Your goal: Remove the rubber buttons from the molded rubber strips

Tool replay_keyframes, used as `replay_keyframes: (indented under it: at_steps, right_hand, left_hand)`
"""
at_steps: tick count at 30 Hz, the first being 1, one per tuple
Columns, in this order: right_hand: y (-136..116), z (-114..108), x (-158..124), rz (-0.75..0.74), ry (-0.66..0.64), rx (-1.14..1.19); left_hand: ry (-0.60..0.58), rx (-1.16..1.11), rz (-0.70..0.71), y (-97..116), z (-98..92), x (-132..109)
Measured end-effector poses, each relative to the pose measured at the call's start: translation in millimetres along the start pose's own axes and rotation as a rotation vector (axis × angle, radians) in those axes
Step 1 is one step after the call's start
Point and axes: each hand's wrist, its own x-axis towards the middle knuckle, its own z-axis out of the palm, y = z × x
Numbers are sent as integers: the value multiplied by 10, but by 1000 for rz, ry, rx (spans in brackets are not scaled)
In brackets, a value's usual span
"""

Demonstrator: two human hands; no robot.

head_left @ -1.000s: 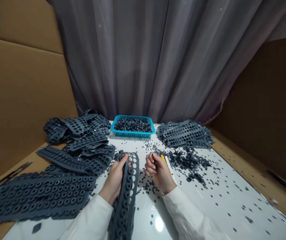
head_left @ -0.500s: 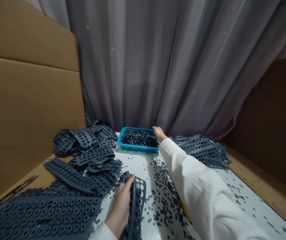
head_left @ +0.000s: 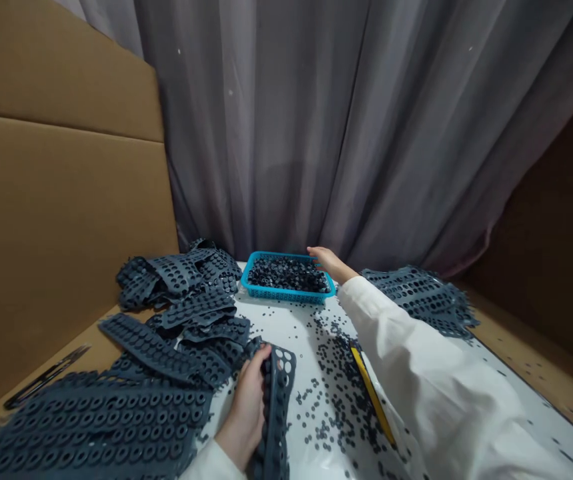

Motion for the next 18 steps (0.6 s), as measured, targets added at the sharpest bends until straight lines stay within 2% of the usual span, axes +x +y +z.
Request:
replay_keyframes:
  at_steps: [2,5,6,8,9,10,13,16,18]
  right_hand:
    - [96,-21,-376,-60,-64,11]
    - [421,-34,-1113,-61,-232,13]
    - [551,-33,-1367,-15,-354,49]
    - [778,-18,-1823,170,-584,190]
    - [856,-6,-2008,276,-663,283]
    - [903,6,-2161,312,-690,417]
    - [881,37,-2436,221,-591,688]
    - [784,50,-2520,91,-472,678]
    - [788,57,-2509,32,-347,606]
  left_hand:
    - [-66,-57,-4,32,-5,-17]
    - [-183,-33,149,69,-6,-72]
    - [-232,13,202,80,-4,-99]
    - [-334,114,263,107,-3,-156]
    - [-371,155,276,124,-6,-184]
    - [-404,185,277,141,-14,-207]
    - [-526,183,175,168,-73,-239]
    - [-703,37,15,113,-157,-209]
    - [-813,-9,-75,31,-193,-169]
